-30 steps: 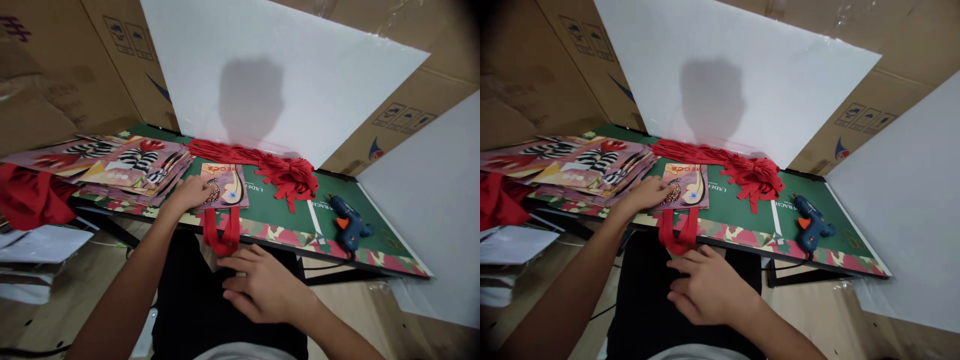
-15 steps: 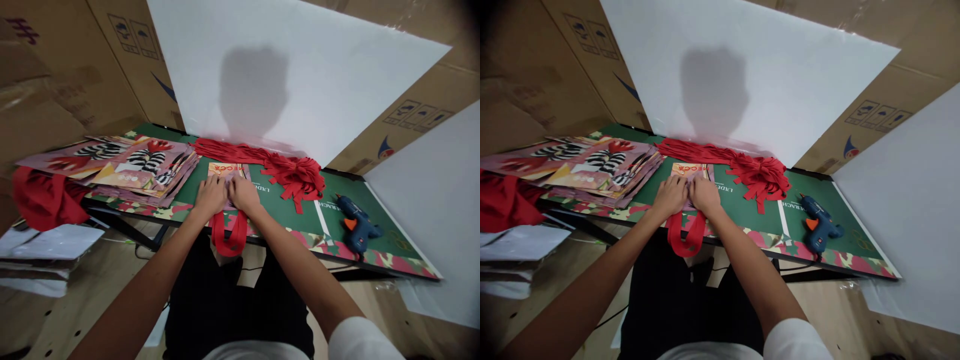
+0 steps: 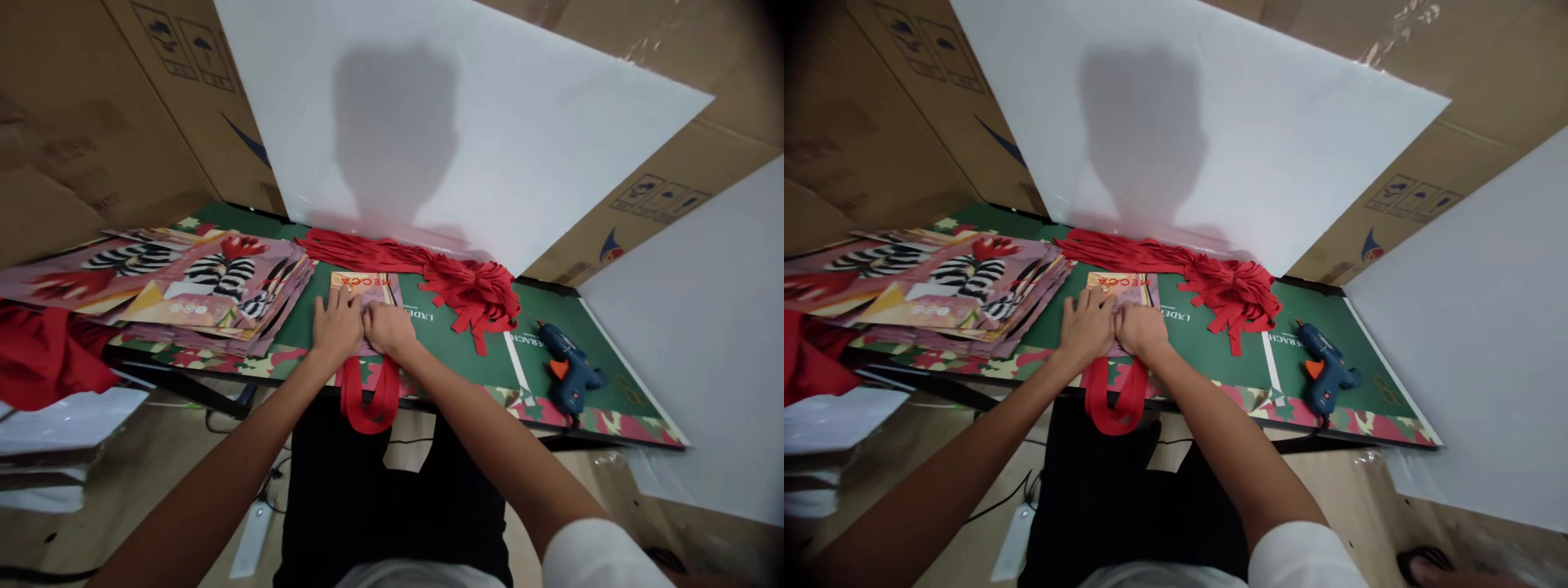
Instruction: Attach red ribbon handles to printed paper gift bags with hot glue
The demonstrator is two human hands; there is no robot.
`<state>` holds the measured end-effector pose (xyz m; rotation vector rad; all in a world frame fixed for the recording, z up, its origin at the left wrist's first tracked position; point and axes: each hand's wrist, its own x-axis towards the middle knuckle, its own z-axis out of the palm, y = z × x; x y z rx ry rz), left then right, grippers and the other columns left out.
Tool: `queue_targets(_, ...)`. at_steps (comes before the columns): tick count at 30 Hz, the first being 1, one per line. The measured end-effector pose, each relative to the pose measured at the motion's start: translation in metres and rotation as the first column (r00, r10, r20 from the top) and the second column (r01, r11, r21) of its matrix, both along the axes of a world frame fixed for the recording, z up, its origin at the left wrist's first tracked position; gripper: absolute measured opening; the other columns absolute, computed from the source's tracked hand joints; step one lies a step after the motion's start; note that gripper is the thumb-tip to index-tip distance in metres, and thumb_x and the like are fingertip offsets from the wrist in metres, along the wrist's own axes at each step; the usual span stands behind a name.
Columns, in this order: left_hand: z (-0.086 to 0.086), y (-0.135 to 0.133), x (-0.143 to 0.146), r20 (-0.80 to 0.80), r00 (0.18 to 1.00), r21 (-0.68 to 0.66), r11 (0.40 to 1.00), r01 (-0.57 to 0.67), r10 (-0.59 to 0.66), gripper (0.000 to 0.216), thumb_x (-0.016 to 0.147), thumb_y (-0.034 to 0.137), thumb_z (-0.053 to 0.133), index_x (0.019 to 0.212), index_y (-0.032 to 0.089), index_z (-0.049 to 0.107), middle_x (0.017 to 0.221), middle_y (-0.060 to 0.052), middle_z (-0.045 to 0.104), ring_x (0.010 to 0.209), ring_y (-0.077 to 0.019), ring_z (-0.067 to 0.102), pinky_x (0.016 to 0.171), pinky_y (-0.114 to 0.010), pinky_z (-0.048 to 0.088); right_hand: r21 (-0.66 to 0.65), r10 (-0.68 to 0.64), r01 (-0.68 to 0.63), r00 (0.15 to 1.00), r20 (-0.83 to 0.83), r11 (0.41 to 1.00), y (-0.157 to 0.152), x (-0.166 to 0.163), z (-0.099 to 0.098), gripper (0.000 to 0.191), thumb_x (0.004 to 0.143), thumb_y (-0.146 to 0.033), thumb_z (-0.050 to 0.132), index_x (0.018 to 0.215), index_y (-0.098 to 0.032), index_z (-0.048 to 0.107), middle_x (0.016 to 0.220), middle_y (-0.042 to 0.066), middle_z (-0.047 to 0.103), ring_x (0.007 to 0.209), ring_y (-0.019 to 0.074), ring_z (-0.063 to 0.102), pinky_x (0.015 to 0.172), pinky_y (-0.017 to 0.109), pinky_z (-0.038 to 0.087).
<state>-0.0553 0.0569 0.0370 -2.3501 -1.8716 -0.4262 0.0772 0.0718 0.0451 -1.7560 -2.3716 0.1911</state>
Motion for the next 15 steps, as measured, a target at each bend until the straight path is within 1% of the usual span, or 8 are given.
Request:
queue_targets(3, 0.001, -0.004, 0.006, 0.002, 1.000, -0.017, 1.000, -0.018, 0.018, 0.049, 0.107, 0.021, 0.035, 0.144, 0.008, 0.064, 0.160, -0.030, 0.053, 0.147, -0.0449, 0.048, 0.117, -0.064, 0.037, -0.010, 0.014, -0.013, 1.000, 0.022, 1.000, -0.001, -0.001, 0.002, 0.039, 0.117, -0.034, 0.037, 0.127, -0.016, 0.070, 0.129, 0.017, 0.078, 0.117, 0.0302, 0.075, 0.102, 0.039, 0.053)
queue_targets(5, 0.000, -0.005, 0.012, 0.009, 1.000, -0.026, 0.999, -0.024, 0.024, 0.050, 0.107, 0.017, 0.033, 0.144, 0.007, 0.064, 0.159, -0.030, 0.054, 0.148, -0.0426, 0.048, 0.120, -0.061, 0.035, -0.020, 0.019, -0.018, 0.999, 0.031, 1.000, -0.003, 0.000, 0.004, 0.038, 0.116, -0.029, 0.035, 0.132, -0.015, 0.067, 0.133, 0.017, 0.076, 0.123, 0.0297, 0.073, 0.107, 0.040, 0.051)
queue_targets(8, -0.002, -0.004, 0.018, 0.039, 0.998, -0.045, 0.998, -0.037, 0.039, 0.049, 0.106, 0.012, 0.031, 0.140, 0.006, 0.066, 0.149, -0.029, 0.062, 0.142, -0.0400, 0.052, 0.119, -0.057, 0.037, -0.061, 0.025, -0.023, 0.999, 0.041, 0.998, -0.002, 0.001, 0.007, 0.036, 0.113, -0.022, 0.039, 0.135, -0.015, 0.066, 0.135, 0.017, 0.076, 0.124, 0.0285, 0.073, 0.107, 0.039, 0.051)
queue_targets(11, -0.007, 0.001, 0.012, 0.095, 0.993, -0.073, 0.996, -0.060, 0.067, 0.045, 0.107, 0.015, 0.037, 0.138, 0.009, 0.069, 0.143, -0.025, 0.065, 0.135, -0.0378, 0.056, 0.111, -0.051, 0.045, -0.102, -0.008, 0.012, 0.999, 0.041, 0.995, 0.003, -0.003, 0.010, 0.037, 0.114, -0.029, 0.041, 0.135, -0.015, 0.068, 0.130, 0.017, 0.078, 0.119, 0.0292, 0.076, 0.100, 0.038, 0.054)
queue_targets(13, -0.009, 0.005, 0.004, 0.137, 0.986, -0.093, 0.992, -0.084, 0.096, 0.043, 0.107, 0.017, 0.041, 0.139, 0.014, 0.069, 0.146, -0.022, 0.064, 0.131, -0.0354, 0.059, 0.106, -0.047, 0.049, -0.123, -0.054, 0.058, 0.998, 0.039, 0.991, 0.005, -0.008, 0.013, 0.040, 0.114, -0.036, 0.044, 0.130, -0.013, 0.072, 0.124, 0.019, 0.080, 0.113, 0.0310, 0.078, 0.095, 0.038, 0.056)
queue_targets(15, -0.009, 0.008, -0.004, 0.164, 0.980, -0.114, 0.989, -0.098, 0.116, 0.042, 0.107, 0.016, 0.041, 0.137, 0.017, 0.070, 0.145, -0.018, 0.065, 0.127, -0.0326, 0.061, 0.102, -0.044, 0.052, -0.123, -0.103, 0.107, 0.994, 0.034, 0.987, 0.004, -0.015, 0.016, 0.045, 0.113, -0.043, 0.044, 0.125, -0.011, 0.074, 0.121, 0.021, 0.080, 0.111, 0.0330, 0.079, 0.094, 0.040, 0.057)
